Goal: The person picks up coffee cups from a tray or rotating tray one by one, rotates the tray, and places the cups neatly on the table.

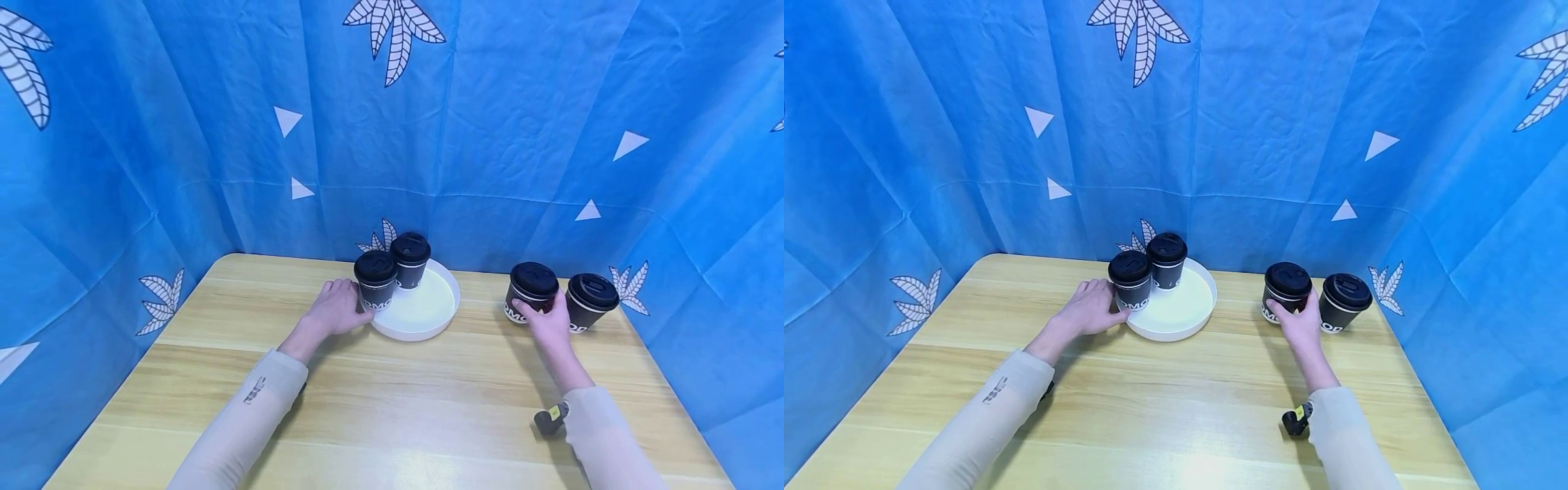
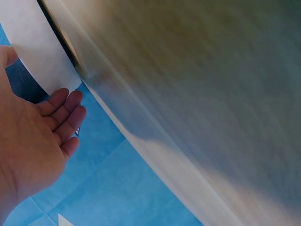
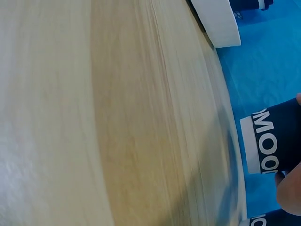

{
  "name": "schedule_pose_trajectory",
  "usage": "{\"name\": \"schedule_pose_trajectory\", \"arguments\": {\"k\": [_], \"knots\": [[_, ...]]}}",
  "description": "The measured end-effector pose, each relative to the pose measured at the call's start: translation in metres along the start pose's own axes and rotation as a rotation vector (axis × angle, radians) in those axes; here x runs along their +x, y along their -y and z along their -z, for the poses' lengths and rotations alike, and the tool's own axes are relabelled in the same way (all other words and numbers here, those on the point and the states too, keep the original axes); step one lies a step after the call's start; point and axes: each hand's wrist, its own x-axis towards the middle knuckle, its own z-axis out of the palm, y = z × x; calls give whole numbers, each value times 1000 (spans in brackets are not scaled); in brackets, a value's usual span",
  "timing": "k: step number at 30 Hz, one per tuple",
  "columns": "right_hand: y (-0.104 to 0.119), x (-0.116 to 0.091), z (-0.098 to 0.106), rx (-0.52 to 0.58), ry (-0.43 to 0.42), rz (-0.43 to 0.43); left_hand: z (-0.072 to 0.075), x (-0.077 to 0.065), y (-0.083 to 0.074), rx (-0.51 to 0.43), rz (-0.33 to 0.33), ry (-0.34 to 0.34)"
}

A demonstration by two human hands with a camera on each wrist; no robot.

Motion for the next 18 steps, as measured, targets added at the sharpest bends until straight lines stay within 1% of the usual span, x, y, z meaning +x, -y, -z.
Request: {"name": "schedule_pose_trajectory", "arguments": {"k": [7,14,18], "knots": [[-4,3,1,-20,-18,-6,1,-2,-1,-2,-9,-13],[-7,6,4,-3,-26,-28,1,-2,0,-10,-16,-24],[-7,7,6,-31,-33,-23,2,-2,0,-11,-16,-23]]}}
